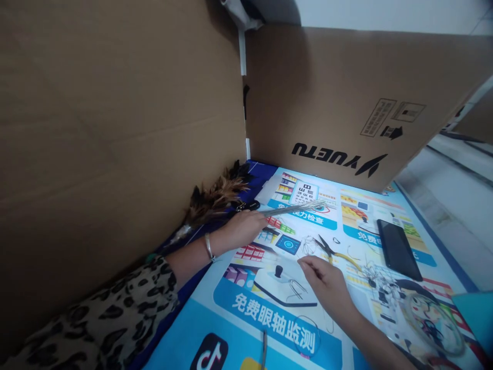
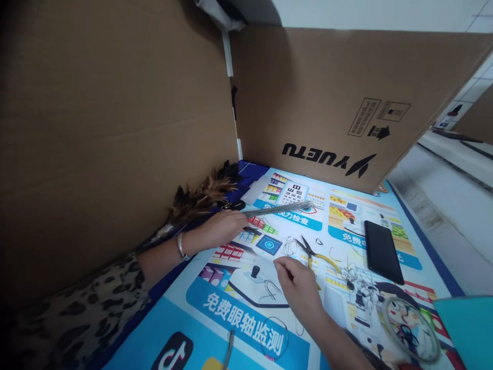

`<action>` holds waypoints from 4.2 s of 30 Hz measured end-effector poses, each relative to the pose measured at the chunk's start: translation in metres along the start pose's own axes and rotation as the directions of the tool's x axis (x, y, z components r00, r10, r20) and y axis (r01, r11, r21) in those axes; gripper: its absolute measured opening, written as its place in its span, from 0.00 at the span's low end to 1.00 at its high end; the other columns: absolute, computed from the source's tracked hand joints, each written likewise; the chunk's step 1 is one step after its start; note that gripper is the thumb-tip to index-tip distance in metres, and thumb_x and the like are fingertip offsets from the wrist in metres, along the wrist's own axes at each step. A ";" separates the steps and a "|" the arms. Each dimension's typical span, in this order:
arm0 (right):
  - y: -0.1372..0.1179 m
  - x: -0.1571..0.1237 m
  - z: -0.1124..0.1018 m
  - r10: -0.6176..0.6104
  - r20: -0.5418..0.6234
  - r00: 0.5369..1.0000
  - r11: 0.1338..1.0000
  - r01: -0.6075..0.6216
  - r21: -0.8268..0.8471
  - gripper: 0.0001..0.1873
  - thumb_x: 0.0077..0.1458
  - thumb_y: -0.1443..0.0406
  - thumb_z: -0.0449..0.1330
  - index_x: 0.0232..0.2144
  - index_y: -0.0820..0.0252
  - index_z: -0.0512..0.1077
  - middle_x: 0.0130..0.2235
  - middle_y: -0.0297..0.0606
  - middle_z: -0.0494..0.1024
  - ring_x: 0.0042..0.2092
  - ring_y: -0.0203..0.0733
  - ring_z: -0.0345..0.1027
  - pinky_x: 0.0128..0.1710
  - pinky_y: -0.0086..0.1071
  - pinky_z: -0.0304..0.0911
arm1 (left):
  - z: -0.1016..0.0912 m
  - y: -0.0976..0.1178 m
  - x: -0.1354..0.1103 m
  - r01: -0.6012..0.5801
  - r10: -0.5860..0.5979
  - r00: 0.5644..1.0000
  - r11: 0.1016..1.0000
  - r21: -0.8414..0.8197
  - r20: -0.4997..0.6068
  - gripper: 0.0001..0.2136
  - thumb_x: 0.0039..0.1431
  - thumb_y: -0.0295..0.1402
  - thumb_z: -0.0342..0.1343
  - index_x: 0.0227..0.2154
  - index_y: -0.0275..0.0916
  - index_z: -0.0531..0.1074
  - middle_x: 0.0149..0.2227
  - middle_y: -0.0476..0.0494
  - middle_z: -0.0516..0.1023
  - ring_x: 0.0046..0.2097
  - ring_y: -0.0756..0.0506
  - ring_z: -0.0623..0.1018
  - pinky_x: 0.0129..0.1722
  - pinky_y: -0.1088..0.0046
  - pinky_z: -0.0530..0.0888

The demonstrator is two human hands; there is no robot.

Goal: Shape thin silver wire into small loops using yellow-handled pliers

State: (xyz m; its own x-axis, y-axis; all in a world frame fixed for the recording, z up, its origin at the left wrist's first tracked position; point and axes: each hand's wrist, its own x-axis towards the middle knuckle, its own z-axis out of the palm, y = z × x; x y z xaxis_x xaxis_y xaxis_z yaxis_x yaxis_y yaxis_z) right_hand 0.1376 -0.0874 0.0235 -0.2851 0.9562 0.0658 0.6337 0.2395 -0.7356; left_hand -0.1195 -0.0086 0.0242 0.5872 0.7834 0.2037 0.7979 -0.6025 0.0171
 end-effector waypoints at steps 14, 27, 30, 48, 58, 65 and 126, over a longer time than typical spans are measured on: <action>-0.001 0.001 0.003 -0.016 0.005 1.000 1.000 0.016 0.021 0.14 0.58 0.59 0.49 0.33 0.56 0.73 0.30 0.33 0.76 0.31 0.37 0.67 0.29 0.28 0.60 | 0.015 -0.009 0.007 0.096 -0.095 0.995 0.992 -0.081 0.019 0.07 0.53 0.30 0.48 0.27 0.37 0.71 0.31 0.41 0.74 0.34 0.45 0.72 0.36 0.71 0.66; -0.001 0.000 0.001 -0.016 0.037 0.999 0.999 0.015 0.034 0.13 0.58 0.59 0.49 0.32 0.56 0.72 0.30 0.33 0.75 0.31 0.37 0.67 0.29 0.28 0.59 | 0.011 -0.024 0.009 0.294 -0.386 0.922 0.750 -0.592 -0.031 0.06 0.58 0.31 0.43 0.36 0.37 0.63 0.27 0.48 0.71 0.29 0.48 0.71 0.31 0.74 0.65; 0.000 0.000 0.001 -0.022 0.034 0.999 0.999 0.021 0.025 0.14 0.58 0.59 0.49 0.32 0.56 0.72 0.29 0.33 0.75 0.30 0.36 0.67 0.29 0.28 0.59 | 0.012 -0.025 0.012 0.221 -0.459 0.888 0.508 -0.832 -0.044 0.08 0.58 0.31 0.42 0.40 0.37 0.62 0.27 0.50 0.71 0.29 0.50 0.71 0.33 0.74 0.67; -0.023 0.014 -0.011 -0.188 0.136 0.973 0.779 0.232 -0.583 0.17 0.60 0.61 0.45 0.34 0.54 0.74 0.32 0.38 0.71 0.35 0.39 0.65 0.31 0.29 0.57 | 0.014 0.045 0.004 0.229 -0.058 0.966 -0.245 -0.942 0.250 0.10 0.57 0.36 0.52 0.34 0.33 0.67 0.31 0.45 0.73 0.34 0.51 0.73 0.39 0.71 0.68; -0.056 0.045 0.007 -0.248 0.276 0.929 0.506 0.367 -0.780 0.14 0.60 0.66 0.46 0.32 0.60 0.72 0.34 0.42 0.71 0.35 0.40 0.63 0.30 0.30 0.53 | 0.011 0.047 0.008 0.137 -0.132 0.983 0.089 -0.987 0.124 0.10 0.58 0.36 0.49 0.26 0.34 0.64 0.25 0.52 0.64 0.27 0.53 0.63 0.29 0.77 0.63; -0.047 0.049 0.013 -0.220 0.270 0.938 0.562 0.348 -0.750 0.14 0.61 0.63 0.46 0.36 0.56 0.72 0.35 0.40 0.71 0.37 0.40 0.65 0.32 0.30 0.54 | 0.015 0.041 0.002 0.077 -0.082 0.995 0.363 -0.929 0.051 0.06 0.58 0.31 0.46 0.26 0.36 0.62 0.25 0.52 0.63 0.29 0.53 0.63 0.28 0.78 0.61; -0.021 0.061 0.034 -0.144 0.045 0.989 0.990 0.143 0.017 0.15 0.49 0.62 0.58 0.42 0.53 0.69 0.27 0.29 0.70 0.27 0.34 0.63 0.28 0.27 0.59 | 0.031 0.033 0.003 -0.148 0.135 0.987 0.566 -0.811 -0.085 0.08 0.56 0.24 0.47 0.30 0.33 0.72 0.33 0.44 0.75 0.35 0.49 0.72 0.37 0.77 0.66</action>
State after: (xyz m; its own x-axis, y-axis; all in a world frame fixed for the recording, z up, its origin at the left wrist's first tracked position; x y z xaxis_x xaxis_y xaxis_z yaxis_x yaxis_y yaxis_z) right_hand 0.0828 -0.0402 0.0201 -0.4055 0.9033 0.1401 0.5742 0.3710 -0.7298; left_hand -0.0875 -0.0213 -0.0052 0.6759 0.6788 0.2871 0.2541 -0.5803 0.7737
